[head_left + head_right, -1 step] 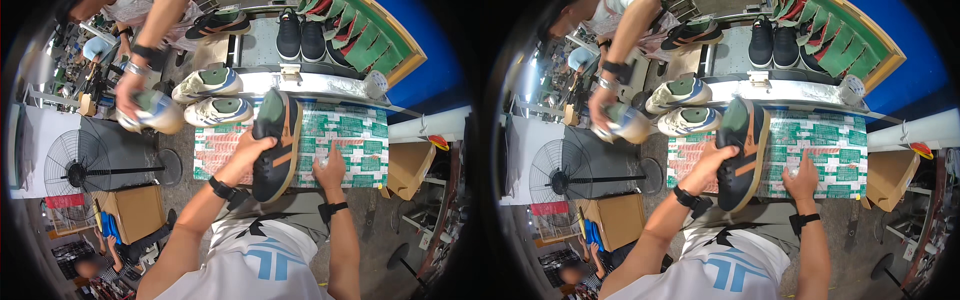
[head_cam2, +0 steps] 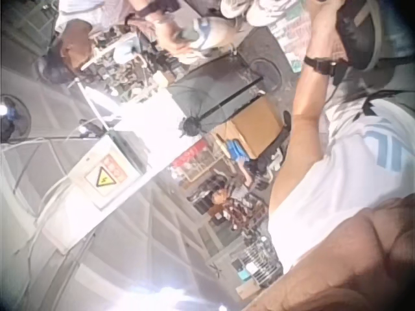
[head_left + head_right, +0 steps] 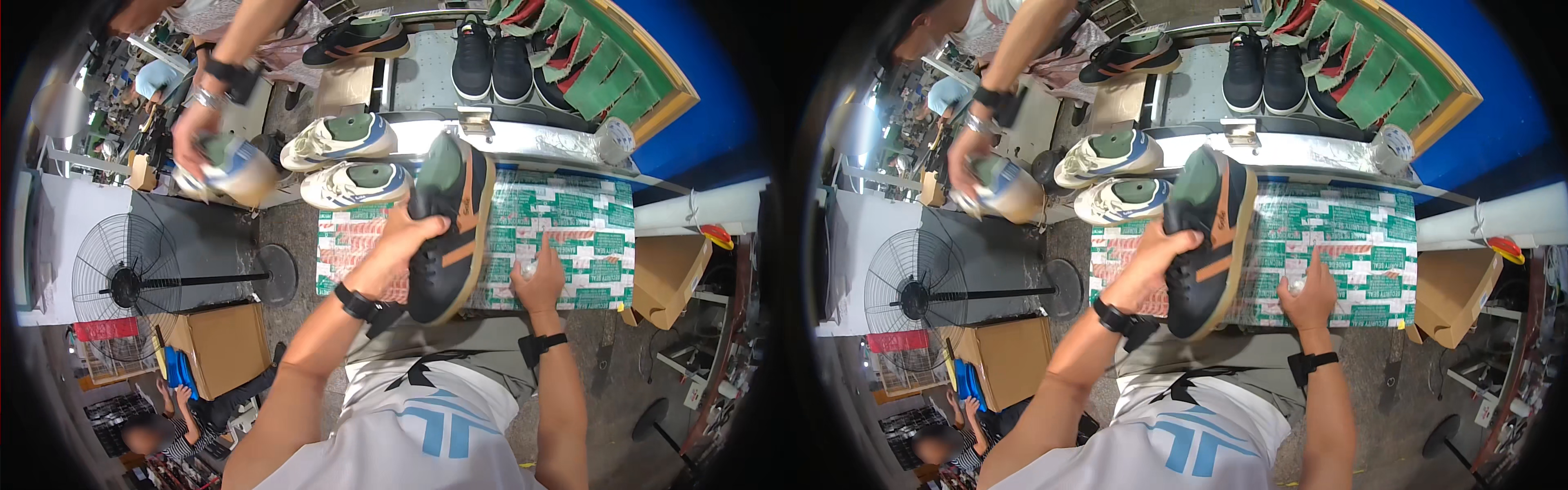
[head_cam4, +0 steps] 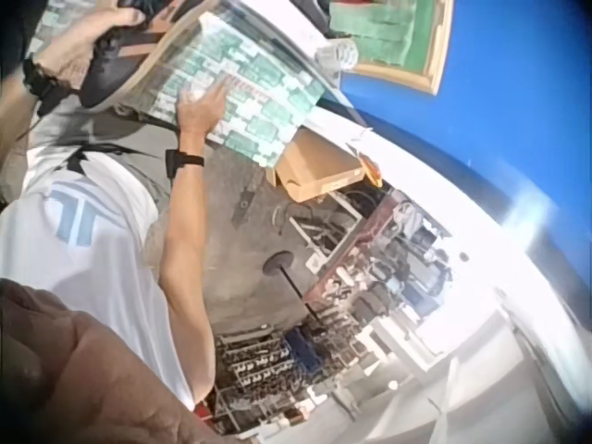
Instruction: Inspecting, wiping, and organizing various shoes on an industrial assembly line.
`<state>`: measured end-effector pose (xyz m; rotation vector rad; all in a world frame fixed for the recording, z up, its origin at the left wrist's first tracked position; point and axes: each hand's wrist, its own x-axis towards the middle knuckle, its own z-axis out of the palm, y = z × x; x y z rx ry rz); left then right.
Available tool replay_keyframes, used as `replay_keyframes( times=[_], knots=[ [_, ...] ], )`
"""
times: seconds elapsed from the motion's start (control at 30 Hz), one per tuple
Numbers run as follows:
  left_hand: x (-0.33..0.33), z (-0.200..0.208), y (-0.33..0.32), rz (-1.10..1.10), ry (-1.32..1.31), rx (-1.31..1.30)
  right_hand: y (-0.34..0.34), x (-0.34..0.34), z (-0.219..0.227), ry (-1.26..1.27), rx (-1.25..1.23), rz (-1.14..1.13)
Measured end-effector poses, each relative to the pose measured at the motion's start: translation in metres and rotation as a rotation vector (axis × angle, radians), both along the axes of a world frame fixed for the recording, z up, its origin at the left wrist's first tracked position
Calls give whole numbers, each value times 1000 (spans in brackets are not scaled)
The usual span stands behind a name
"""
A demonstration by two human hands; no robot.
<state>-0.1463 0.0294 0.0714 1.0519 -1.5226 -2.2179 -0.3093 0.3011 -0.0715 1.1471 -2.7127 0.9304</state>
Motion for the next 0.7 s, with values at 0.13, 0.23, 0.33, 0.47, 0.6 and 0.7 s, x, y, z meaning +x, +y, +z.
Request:
replay_keyframes(
  times=[0.13,0.23,0.33,0.47,0.6,0.7],
  knots=[
    [-44,71,-84,-73,186,-533,1,3,-2,97,-28,24],
    [-80,131,-164,-242,256,-1032,-1,2,1,117,-32,28],
    [-112,178,-246,-600,171,-885,-3,0,2,97,-32,20],
    [-156,144,-340,-837,-107,-1090,0,-1,-1,67,-24,31],
    [-161,63,-399,-728,-592,-1270,3,-2,-3,68,6,37],
    [-168,48,-402,-441,-535,-1233,2,-2,-3,87,18,33]
  ],
)
